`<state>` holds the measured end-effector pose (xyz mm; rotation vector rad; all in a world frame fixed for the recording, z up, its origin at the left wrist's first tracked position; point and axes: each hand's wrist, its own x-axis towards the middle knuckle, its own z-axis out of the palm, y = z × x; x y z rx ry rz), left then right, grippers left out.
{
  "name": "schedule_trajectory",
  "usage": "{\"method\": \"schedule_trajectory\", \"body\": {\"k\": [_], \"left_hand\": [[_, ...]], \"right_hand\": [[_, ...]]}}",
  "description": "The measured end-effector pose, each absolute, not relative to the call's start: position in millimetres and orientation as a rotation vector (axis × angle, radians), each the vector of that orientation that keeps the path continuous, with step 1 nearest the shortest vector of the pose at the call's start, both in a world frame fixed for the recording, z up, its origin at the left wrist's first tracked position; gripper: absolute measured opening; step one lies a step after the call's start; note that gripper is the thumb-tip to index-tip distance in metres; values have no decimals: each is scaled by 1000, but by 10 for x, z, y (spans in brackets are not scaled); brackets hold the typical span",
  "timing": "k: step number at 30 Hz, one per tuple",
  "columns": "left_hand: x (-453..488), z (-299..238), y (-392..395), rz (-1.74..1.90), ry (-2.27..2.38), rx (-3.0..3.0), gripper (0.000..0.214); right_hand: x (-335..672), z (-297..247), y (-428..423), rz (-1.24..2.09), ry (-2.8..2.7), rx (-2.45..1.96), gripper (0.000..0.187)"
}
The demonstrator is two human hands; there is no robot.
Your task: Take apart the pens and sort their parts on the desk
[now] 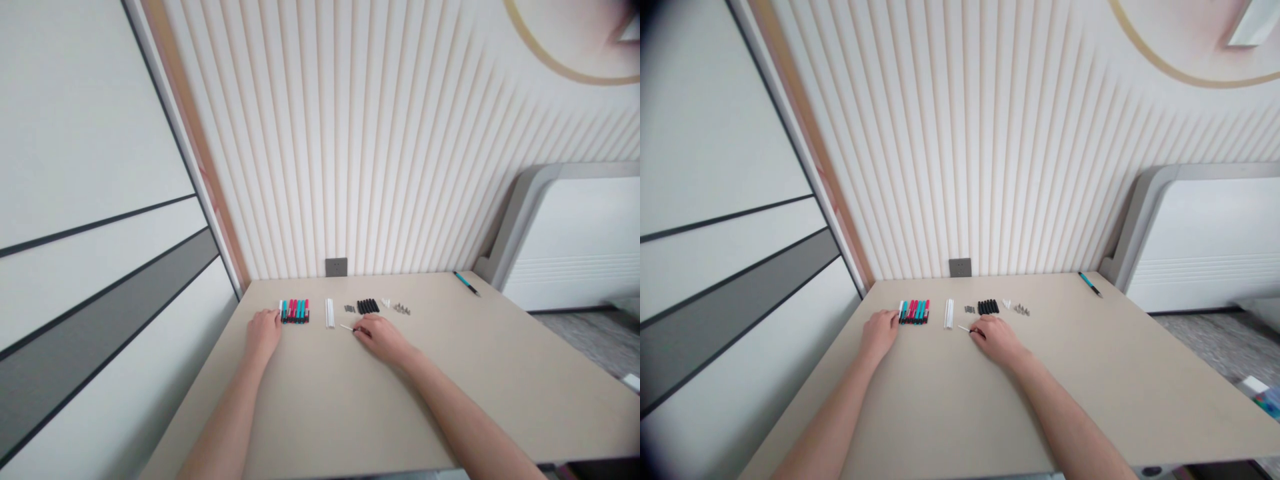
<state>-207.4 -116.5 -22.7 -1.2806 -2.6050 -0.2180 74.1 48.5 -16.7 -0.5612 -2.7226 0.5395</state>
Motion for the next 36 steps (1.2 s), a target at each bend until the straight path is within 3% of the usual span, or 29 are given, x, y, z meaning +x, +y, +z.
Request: {"method": "schedule_trajectory", "body": {"k": [36], "left_hand": [[-1986, -205, -1119, -289, -2616, -1265, 32]], "right_hand": [[750, -158, 475, 518, -2735, -562, 26]]}}
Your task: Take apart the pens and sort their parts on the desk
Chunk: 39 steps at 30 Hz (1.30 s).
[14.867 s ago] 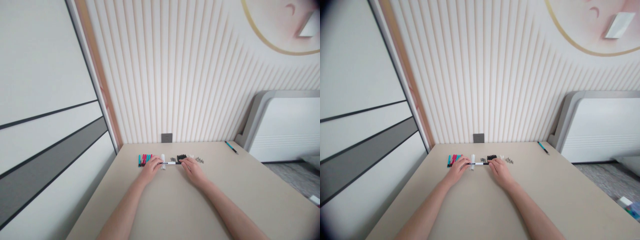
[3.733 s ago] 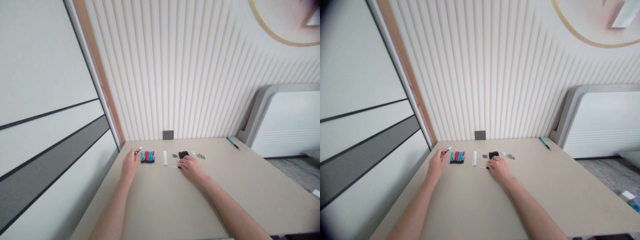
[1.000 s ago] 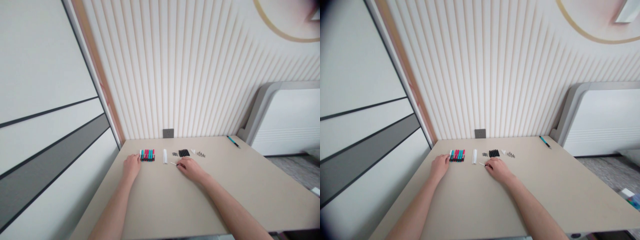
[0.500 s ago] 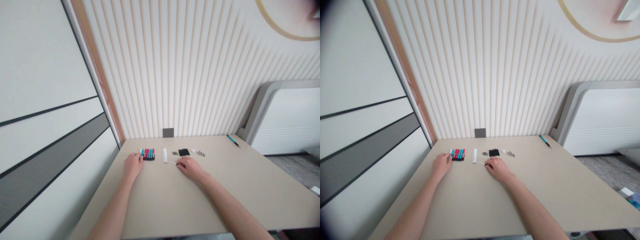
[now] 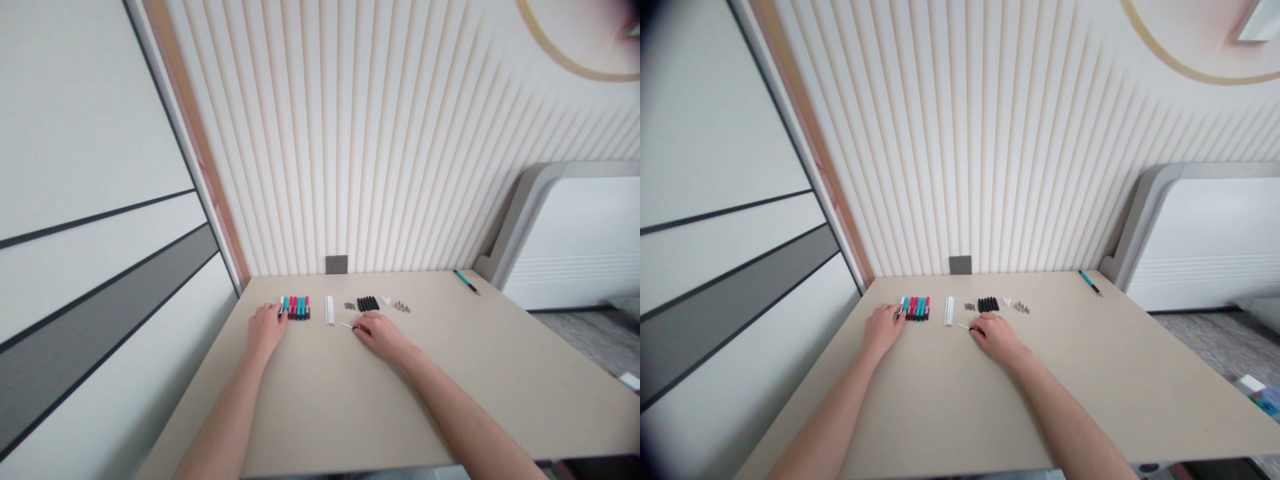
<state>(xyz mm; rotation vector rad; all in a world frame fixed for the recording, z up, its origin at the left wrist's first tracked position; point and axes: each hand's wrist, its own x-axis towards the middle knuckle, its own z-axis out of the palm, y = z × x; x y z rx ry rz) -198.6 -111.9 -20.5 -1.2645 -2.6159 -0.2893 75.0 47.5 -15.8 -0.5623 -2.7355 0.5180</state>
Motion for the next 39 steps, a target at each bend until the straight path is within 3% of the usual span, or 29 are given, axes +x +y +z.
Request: {"method": "schedule_trajectory", "body": {"k": [12, 18, 24, 39], "left_hand": [[-1980, -187, -1123, -458, -2541, -1217, 32], [-1616, -135, -1029, -791, -2120, -1783, 29], [-1165, -133, -914, -586, -1857, -2242, 25], [-1384, -156, -941, -644, -2049, -2120, 25]], "right_hand": [[734, -200, 490, 547, -2689, -565, 25], [650, -261, 468, 529, -2632, -511, 25], [614, -243, 353, 542, -2591, -330, 26], [655, -202, 390, 527, -2640, -436, 27]]}}
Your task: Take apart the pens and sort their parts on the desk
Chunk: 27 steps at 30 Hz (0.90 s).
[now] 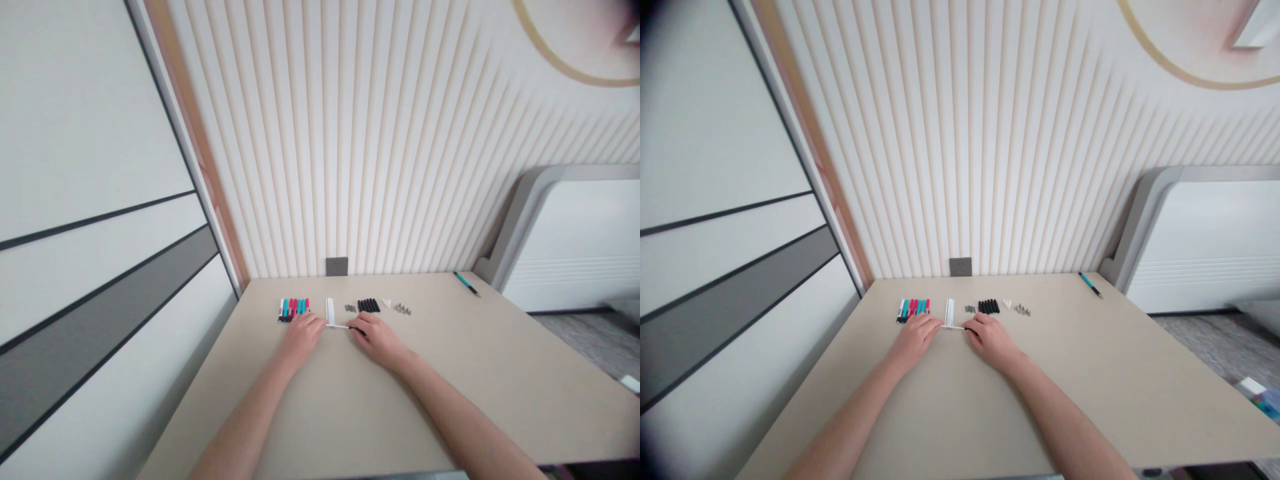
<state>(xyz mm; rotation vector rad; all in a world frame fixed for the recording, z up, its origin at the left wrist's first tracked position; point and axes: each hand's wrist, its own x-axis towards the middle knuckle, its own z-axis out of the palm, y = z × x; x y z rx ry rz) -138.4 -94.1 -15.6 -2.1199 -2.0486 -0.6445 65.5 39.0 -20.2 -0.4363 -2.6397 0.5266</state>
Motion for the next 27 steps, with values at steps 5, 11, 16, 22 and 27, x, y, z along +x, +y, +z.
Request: {"method": "schedule_trajectory", "body": {"k": [5, 11, 16, 22, 27], "left_hand": [[-1387, -166, -940, -686, -2063, -2124, 24], [-1400, -154, -943, -671, -2112, -2056, 23], [-1406, -161, -942, -691, -2121, -2054, 19], [-1398, -177, -940, -734, -2087, -2064, 19], [-1393, -196, -930, -824, -2023, -2061, 21]], "right_hand": [[657, -177, 379, 507, -2683, -495, 26], [657, -194, 398, 425, -2703, -624, 26], [667, -227, 432, 376, -2711, -691, 26], [669, -168, 352, 352, -2680, -490, 26], [609, -175, 272, 231, -2695, -388, 28]]}}
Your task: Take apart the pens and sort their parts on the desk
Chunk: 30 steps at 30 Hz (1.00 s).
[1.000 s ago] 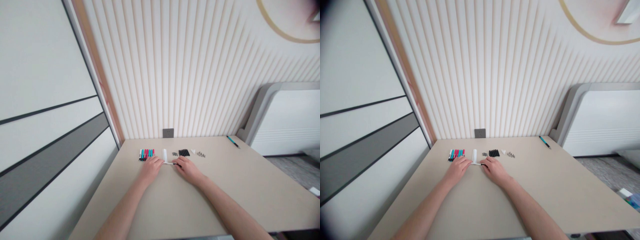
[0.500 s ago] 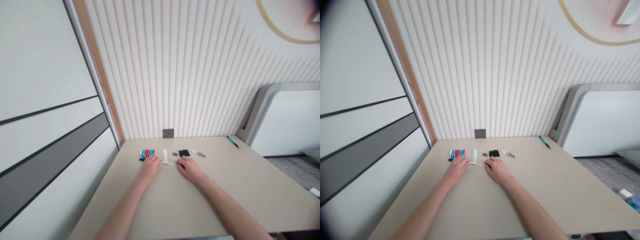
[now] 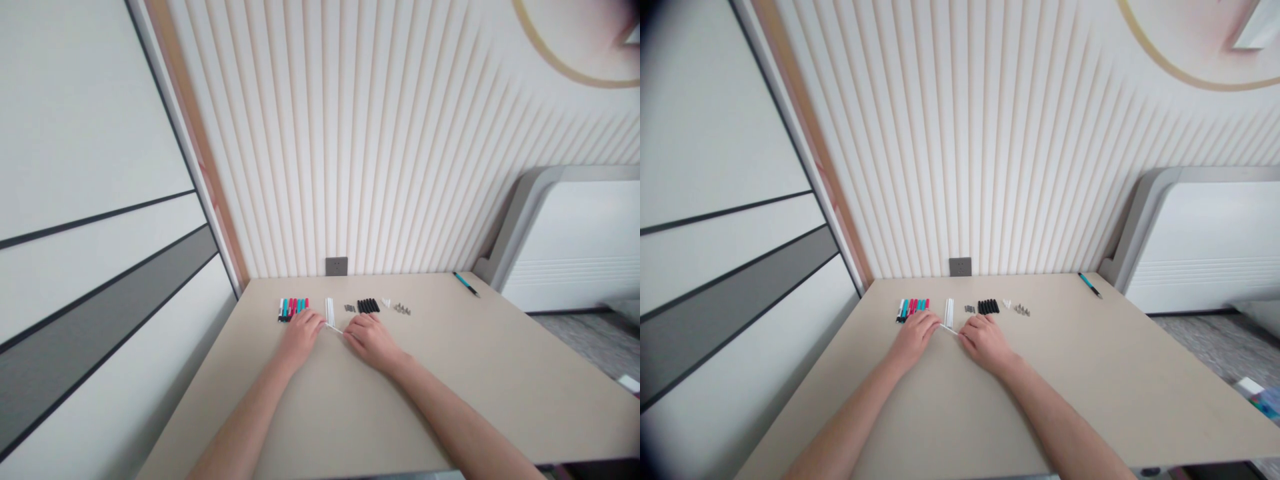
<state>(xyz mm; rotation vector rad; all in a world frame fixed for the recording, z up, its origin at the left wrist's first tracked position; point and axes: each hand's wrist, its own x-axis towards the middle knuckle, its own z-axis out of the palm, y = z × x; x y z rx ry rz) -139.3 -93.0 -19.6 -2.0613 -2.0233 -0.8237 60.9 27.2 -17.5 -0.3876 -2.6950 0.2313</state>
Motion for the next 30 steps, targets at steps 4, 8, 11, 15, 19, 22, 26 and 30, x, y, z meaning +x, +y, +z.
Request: {"method": "schedule_trajectory", "body": {"k": [4, 8, 11, 15, 19, 22, 26, 30], "left_hand": [[-1395, -223, -905, -952, -1957, -1985, 22], [-1398, -243, -898, -1002, -1964, -1867, 36], [-1371, -258, -899, -877, -2007, -1937, 34], [-1299, -293, -881, -711, -1990, -2074, 30], [-1255, -345, -853, -623, -1949, -2128, 31], [-1262, -388, -844, -597, -1943, -2146, 32], [-1285, -434, -838, -601, -1944, -2166, 31], [-1288, -442, -836, -601, -1947, -2175, 30]], "right_hand": [[556, -225, 253, 136, -2655, -442, 25], [503, -254, 258, 73, -2569, -680, 24], [430, -263, 263, 34, -2531, -818, 24], [301, -275, 264, 2, -2563, -895, 24], [249, -290, 255, 6, -2599, -860, 29], [289, -311, 239, 21, -2596, -798, 28], [340, -355, 213, 42, -2590, -714, 27], [336, -374, 205, 75, -2593, -653, 27]]}}
